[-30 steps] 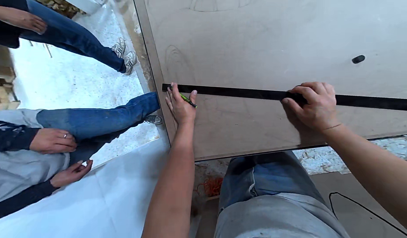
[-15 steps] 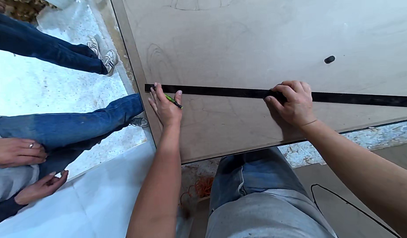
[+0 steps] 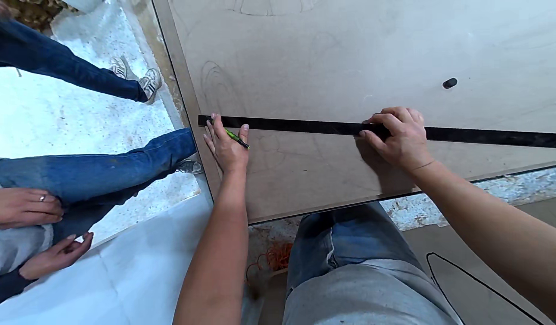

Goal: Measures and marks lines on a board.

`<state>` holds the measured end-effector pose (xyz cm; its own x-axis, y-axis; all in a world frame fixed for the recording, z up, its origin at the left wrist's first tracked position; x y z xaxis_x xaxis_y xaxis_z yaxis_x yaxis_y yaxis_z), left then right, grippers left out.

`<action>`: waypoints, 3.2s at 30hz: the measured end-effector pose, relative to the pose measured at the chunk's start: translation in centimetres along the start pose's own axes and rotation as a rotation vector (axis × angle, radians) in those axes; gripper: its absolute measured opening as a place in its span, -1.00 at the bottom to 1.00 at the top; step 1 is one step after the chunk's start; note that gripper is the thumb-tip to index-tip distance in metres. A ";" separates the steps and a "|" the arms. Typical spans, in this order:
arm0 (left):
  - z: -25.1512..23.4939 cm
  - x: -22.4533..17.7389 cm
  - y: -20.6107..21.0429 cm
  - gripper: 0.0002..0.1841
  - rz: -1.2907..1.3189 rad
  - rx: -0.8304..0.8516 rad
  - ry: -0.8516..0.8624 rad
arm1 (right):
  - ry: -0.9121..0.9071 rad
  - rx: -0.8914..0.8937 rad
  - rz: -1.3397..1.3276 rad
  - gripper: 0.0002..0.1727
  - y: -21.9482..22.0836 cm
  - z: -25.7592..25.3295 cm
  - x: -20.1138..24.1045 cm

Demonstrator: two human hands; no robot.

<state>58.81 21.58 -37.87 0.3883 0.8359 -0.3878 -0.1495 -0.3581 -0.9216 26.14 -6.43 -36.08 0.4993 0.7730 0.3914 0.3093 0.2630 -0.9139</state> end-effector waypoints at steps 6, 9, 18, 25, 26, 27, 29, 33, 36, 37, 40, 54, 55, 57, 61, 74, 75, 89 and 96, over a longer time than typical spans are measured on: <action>0.0 0.2 0.1 -0.03 -0.001 -0.009 0.004 | -0.118 0.064 0.002 -0.47 1.9 -5.8 4.2; 0.0 0.1 -0.1 -0.03 0.003 -0.009 0.008 | -0.166 0.107 0.030 -0.28 4.0 -7.8 5.6; -0.1 -0.1 -0.3 0.00 0.021 0.002 0.019 | -0.161 0.107 0.081 -0.09 5.4 -8.1 5.3; 3.7 -3.8 -2.9 -0.49 0.507 0.035 0.138 | -0.158 0.120 0.083 -0.10 5.5 -8.0 5.1; 4.8 -5.0 -2.7 -0.53 0.570 0.066 0.114 | -0.160 0.117 0.079 -0.10 5.5 -8.0 5.1; 5.8 -6.2 -2.4 -0.58 0.626 0.085 0.100 | -0.163 0.116 0.076 -0.09 5.5 -8.0 5.1; 7.4 -8.4 -1.5 -0.67 0.636 0.150 0.078 | -0.164 0.116 0.077 -0.09 5.6 -8.0 5.1; 8.9 -11.3 0.1 -0.80 0.648 0.203 0.061 | -0.165 0.113 0.075 -0.10 5.6 -8.0 5.1; 9.1 -12.2 1.0 -0.84 0.708 0.194 0.046 | -0.167 0.102 0.072 -0.11 5.6 -8.0 5.1; 9.1 -12.3 1.2 -0.84 0.718 0.195 0.045 | -0.167 0.105 0.073 -0.11 5.6 -8.0 5.1; 9.1 -12.4 1.4 -0.85 0.701 0.211 0.043 | -0.165 0.113 0.074 -0.11 5.5 -8.0 5.1; 8.1 -10.9 0.7 -0.86 0.573 0.124 -0.028 | -0.171 0.123 0.069 -0.10 5.4 -8.0 5.2; 7.7 -10.2 0.4 -0.86 0.558 0.097 -0.039 | -0.172 0.121 0.068 -0.10 5.4 -8.0 5.2; 6.8 -8.7 -0.3 -0.85 0.540 0.037 -0.078 | -0.177 0.119 0.066 -0.11 5.3 -8.0 5.2; 5.5 -6.1 -1.6 -0.86 0.661 -0.089 -0.150 | -0.181 0.120 0.061 -0.10 5.4 -8.0 5.2; 4.2 -5.6 -1.6 -0.88 0.626 -0.141 -0.219 | -0.183 0.100 0.064 -0.11 5.3 -8.0 5.3; 4.2 -5.6 -1.6 -0.88 0.623 -0.142 -0.230 | -0.181 0.104 0.063 -0.11 5.3 -8.0 5.3; 6.1 -8.4 -0.5 -0.87 0.571 -0.044 -0.151 | -0.178 0.117 0.068 -0.11 5.4 -7.9 5.2; 9.6 -13.1 1.6 -0.83 0.550 0.132 0.006 | -0.177 0.118 0.074 -0.11 5.5 -7.9 5.1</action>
<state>44.73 14.03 -34.35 0.2265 0.5385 -0.8116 -0.4433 -0.6850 -0.5782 36.84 -5.59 -38.24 0.3640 0.8794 0.3069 0.1749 0.2591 -0.9499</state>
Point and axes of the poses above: each hand's wrist, its own z-axis away from the middle knuckle, its own y-axis out of the palm, x = y × z, the point moved 2 cm from there along -z, towards the middle knuckle, and after that the axes turned 6 degrees about z, right-handed, at the moved point
